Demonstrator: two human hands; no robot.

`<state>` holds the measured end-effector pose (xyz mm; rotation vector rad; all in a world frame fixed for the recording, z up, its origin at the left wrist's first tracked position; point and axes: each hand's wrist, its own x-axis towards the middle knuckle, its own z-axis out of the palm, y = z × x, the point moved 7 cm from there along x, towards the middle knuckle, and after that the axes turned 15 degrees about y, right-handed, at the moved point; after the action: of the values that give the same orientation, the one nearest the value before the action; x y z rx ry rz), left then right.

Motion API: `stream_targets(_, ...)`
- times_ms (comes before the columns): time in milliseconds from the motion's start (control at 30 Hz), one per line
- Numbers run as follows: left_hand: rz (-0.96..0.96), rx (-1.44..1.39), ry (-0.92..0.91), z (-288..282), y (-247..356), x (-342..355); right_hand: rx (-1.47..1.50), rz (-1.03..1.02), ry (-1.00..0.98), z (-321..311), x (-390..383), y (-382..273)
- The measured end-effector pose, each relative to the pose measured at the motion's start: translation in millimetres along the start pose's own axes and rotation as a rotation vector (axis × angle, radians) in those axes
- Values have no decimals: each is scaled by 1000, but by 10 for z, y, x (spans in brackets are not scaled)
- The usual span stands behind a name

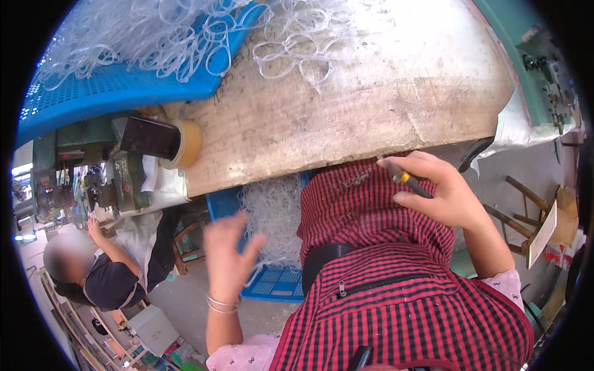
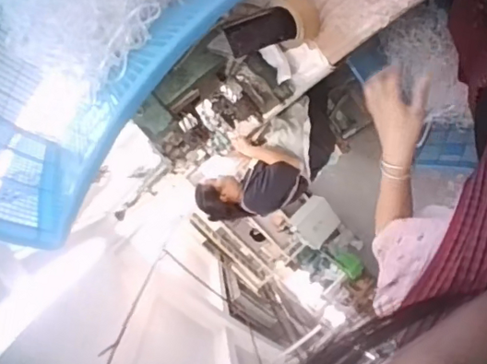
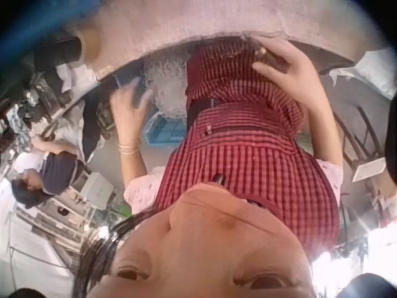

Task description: The person repeatedly picks up clear plastic eyeglass frames from a blue basket and uses pliers to trim small protrusions from the rims. The trimmed frames are placed on the table surface. The task is performed one frame at a time.

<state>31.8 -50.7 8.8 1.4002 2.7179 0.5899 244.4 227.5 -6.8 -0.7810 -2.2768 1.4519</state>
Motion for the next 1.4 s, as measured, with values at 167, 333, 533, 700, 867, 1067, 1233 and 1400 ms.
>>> stream_targets(167,237,-48,607,-159,496,1258,196,248,-115,309,-156,51)
stream_targets(333,-52,-35,422,970,1009,2712,113,89,-171,467,-266,-23)
stream_targets(533,-227,-106,397,1409,478,2730,252,313,-48,352,-593,374)
stream_targets(700,-274,-620,648,696,364,2124,627,623,-55,419,-500,646)
stream_targets(867,-77,-622,996,331,1083,1426,642,149,360,217,282,-28)
stream_targets(1067,-338,-1001,675,161,990,750,88,-41,205,-254,646,-309)
stream_targets(1233,-135,-1388,-429,419,1441,793,153,27,-288,27,560,-520)
stream_targets(1400,-470,-2141,-302,697,1149,855,-210,-194,424,-171,504,-487)
